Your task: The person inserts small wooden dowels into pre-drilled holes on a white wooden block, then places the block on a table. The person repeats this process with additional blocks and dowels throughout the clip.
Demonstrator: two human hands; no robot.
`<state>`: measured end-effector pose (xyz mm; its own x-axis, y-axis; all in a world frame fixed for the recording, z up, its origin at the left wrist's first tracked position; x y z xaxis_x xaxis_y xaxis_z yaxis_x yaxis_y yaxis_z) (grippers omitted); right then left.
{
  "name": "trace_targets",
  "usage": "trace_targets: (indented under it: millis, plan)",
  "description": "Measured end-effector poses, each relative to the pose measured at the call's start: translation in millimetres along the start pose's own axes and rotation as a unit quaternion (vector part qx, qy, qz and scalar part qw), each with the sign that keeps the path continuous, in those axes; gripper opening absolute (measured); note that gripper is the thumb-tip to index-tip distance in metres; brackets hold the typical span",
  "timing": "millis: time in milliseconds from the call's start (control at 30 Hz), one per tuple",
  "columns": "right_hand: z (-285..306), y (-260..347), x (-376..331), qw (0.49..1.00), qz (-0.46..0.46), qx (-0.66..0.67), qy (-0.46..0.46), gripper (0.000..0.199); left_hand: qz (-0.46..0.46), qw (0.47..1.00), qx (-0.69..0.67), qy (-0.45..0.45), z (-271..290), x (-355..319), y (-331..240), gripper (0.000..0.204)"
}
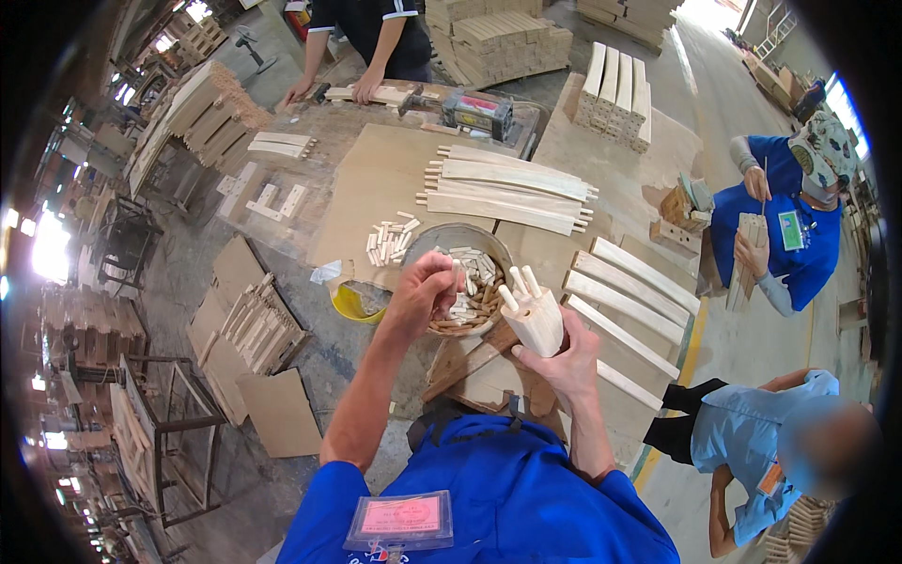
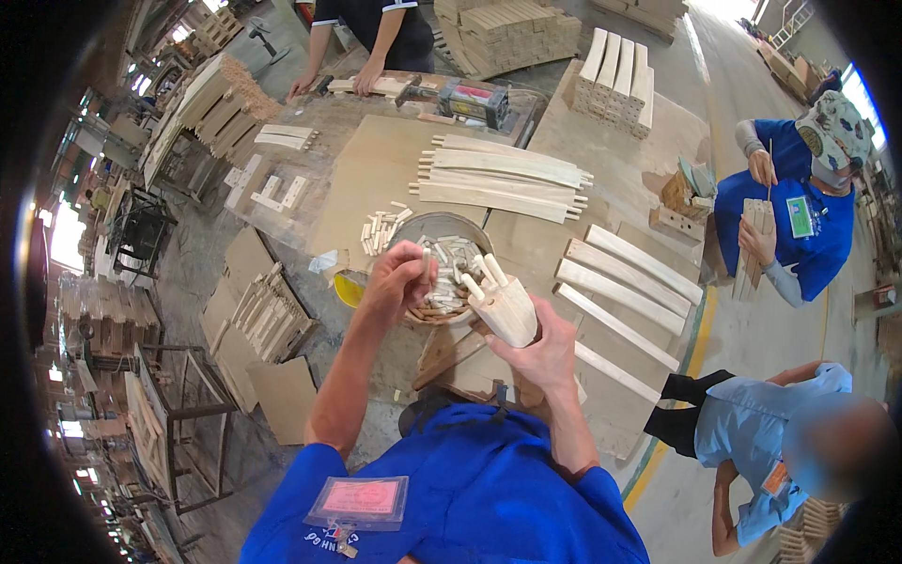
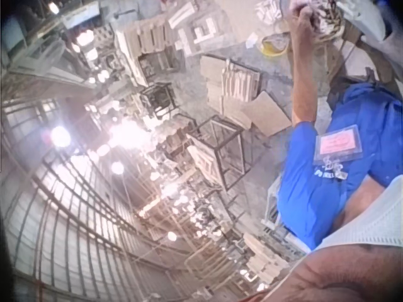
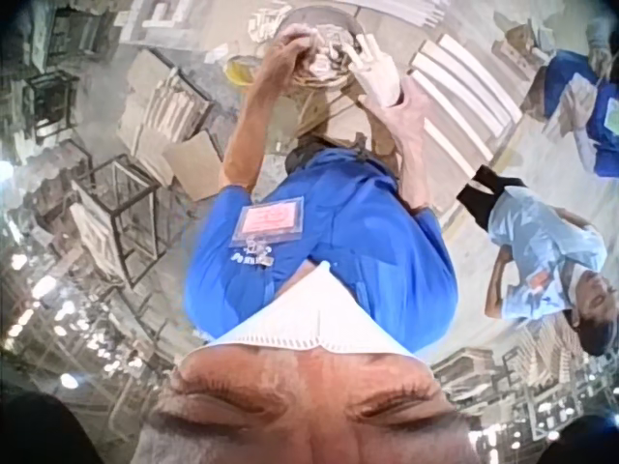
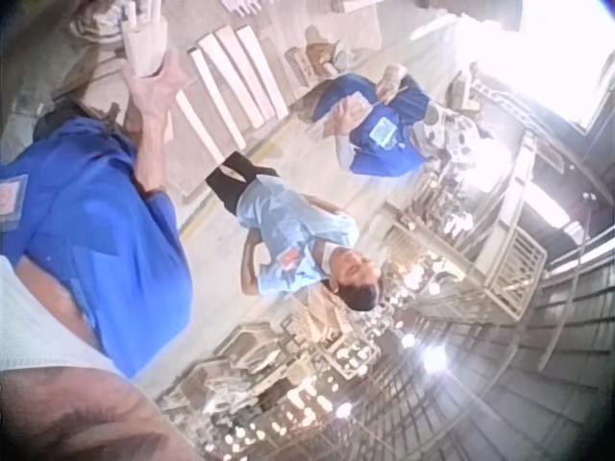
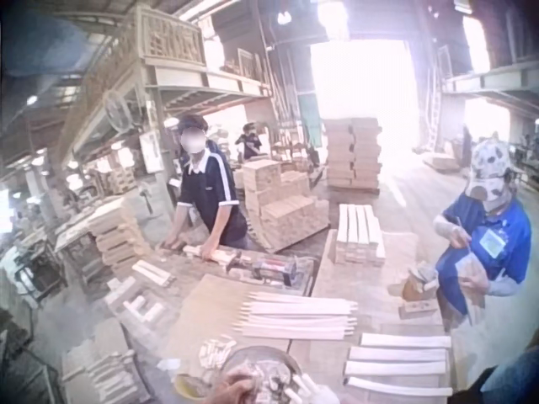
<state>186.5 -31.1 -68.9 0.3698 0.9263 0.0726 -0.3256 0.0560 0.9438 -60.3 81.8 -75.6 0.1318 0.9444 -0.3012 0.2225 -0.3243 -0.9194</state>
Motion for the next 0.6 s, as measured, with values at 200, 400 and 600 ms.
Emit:
trace_targets:
  millis: [200, 400, 600]
  plan:
    - [-10, 6, -18, 0.999, 0.025, -0.021, 0.011, 0.076, -0.141, 0.989, 0.045, -0.011, -4, -85, -33, 0.020]
    - [-16, 18, -31, 0.993, 0.105, -0.058, -0.004, 0.067, -0.402, 0.850, 0.338, 0.045, -35, -117, -75, 0.026]
    - [-17, 17, -33, 0.991, 0.118, -0.054, 0.015, 0.065, -0.400, 0.831, 0.376, 0.088, -31, -113, -81, 0.023]
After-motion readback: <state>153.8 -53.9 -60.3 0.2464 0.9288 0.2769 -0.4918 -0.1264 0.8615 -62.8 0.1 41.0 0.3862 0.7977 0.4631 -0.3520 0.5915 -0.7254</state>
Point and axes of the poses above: each hand's wrist, its own x-axis towards the middle knuckle, its own z-axis out of the back of the hand, y = z × x, the point moved 2 cm from there along x, towards the middle knuckle, and after that the axes turned 14 degrees about -y, right-handed, at the moved point
